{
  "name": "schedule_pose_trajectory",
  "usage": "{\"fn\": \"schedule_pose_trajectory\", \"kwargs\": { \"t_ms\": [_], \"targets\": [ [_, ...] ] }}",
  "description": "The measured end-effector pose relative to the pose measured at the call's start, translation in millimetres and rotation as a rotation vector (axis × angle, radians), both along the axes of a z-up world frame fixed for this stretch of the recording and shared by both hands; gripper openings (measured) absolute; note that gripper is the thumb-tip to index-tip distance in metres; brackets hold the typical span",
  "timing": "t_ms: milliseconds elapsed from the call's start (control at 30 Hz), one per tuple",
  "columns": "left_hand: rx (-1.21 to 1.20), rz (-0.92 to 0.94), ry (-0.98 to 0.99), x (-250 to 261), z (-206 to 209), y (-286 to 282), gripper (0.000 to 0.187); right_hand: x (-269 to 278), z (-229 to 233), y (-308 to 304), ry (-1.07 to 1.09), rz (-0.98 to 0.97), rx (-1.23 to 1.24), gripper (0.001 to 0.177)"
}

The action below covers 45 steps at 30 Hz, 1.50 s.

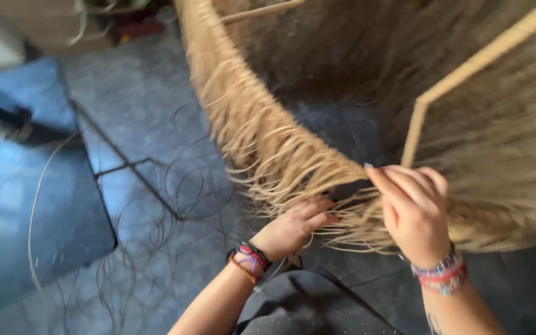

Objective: Weaving natural fiber strands around a circular frame to create a lampshade

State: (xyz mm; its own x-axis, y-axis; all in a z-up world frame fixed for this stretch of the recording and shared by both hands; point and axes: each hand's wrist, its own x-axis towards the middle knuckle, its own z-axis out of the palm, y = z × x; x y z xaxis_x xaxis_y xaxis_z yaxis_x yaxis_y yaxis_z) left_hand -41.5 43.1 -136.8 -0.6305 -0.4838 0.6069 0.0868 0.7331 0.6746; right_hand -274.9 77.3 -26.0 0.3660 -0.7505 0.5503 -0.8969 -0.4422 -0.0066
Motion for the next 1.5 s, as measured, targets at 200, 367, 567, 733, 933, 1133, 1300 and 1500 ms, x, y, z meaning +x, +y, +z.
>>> {"fn": "schedule_pose_trajectory", "kwargs": {
  "t_ms": [200, 367, 567, 733, 933, 1133, 1300, 1500],
  "targets": [
    [0.311, 0.287, -0.309, 85.2, -17.5, 39.0, 0.050, 86.8, -14.9, 7.9, -0.118, 0.263, 0.036, 0.029],
    [0.450, 0.788, 0.178, 184.5, 15.6, 72.0, 0.043, 207.0, -55.9, 5.5, -0.107, 0.708, 0.216, 0.038],
    [0.678, 1.044, 0.640, 312.3, 7.8, 71.0, 0.032, 370.2, -91.3, -11.7, -0.140, 0.864, 0.388, 0.045],
    [0.710, 1.106, 0.843, 422.8, -32.3, 60.4, 0.030, 497.1, -152.2, -67.0, -0.221, 0.878, 0.432, 0.046],
    [0.782, 1.057, 0.966, 499.7, -44.7, 43.7, 0.034, 598.3, -252.9, -149.0, -0.095, 0.589, 0.613, 0.051],
    [0.984, 0.991, 0.971, 540.4, -57.9, 20.4, 0.040, 628.3, -363.1, -215.8, 0.038, 0.356, 0.773, 0.050],
    [1.360, 0.830, 0.852, 531.5, -104.0, 11.3, 0.041, 633.1, -356.2, -214.8, -0.130, 0.465, 0.709, 0.044],
    [1.552, 0.708, 0.764, 518.4, -131.5, 1.2, 0.051, 625.5, -405.3, -215.3, -0.039, 0.488, 0.988, 0.051]
  ]
}}
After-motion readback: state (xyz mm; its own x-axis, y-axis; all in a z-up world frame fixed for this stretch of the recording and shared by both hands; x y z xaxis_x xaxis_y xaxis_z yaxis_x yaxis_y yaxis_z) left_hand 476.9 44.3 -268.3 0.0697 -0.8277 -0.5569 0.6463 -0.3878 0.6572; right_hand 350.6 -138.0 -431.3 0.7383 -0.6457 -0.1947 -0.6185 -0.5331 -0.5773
